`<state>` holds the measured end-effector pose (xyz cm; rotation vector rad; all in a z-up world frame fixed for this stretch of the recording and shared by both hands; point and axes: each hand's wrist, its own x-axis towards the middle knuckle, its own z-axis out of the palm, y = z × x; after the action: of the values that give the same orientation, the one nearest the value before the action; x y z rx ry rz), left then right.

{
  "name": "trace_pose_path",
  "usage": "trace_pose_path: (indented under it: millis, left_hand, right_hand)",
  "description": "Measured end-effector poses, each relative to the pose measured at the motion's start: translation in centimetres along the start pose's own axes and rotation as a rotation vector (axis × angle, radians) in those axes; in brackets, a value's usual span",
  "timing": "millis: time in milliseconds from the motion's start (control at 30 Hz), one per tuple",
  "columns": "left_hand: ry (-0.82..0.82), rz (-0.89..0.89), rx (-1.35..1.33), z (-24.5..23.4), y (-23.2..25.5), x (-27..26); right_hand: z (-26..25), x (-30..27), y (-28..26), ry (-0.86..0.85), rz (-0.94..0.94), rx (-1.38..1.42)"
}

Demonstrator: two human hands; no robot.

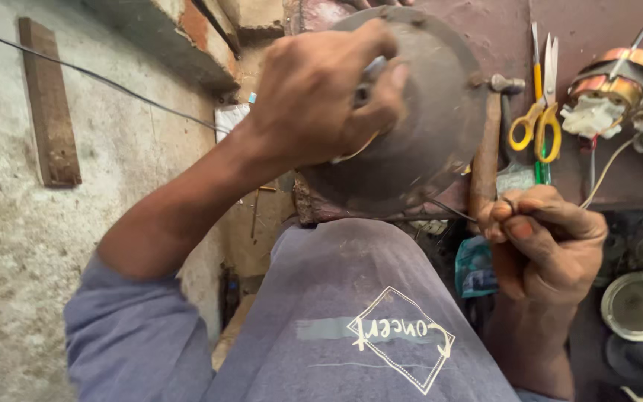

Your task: The person repairs an electrical motor by stripping wires, inserting them into a terminal block, and tightening the connections with a screwdriver. They then connect the motor to a power cord and test the assembly.

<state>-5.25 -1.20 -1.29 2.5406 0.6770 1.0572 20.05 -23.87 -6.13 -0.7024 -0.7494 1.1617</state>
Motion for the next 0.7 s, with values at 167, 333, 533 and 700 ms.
trace_pose_path:
  millis: [167, 333, 533, 700]
  left_hand:
    - [-0.052, -0.014, 0.054, -6.1, 1.9, -3.8]
    - [-0.145, -0.1, 0.084, -10.8, 3.7, -7.1]
    - [-0.158, -0.13, 0.099, -14.1, 4.4, -10.7]
    - [-0.192, -0.134, 0.059, -15.6, 4.0, -11.4]
  right_hand:
    - [5.5, 4.5, -2.3, -0.16, 0.0, -0.582]
    - [12.0, 10.4, -2.1, -0.735, -0.086, -0.99]
    - [17.9, 12.4, 1.1, -1.006, -0.004, -0.904]
    - [18.8, 13.0, 3.0, -1.157, -0.011, -0.825]
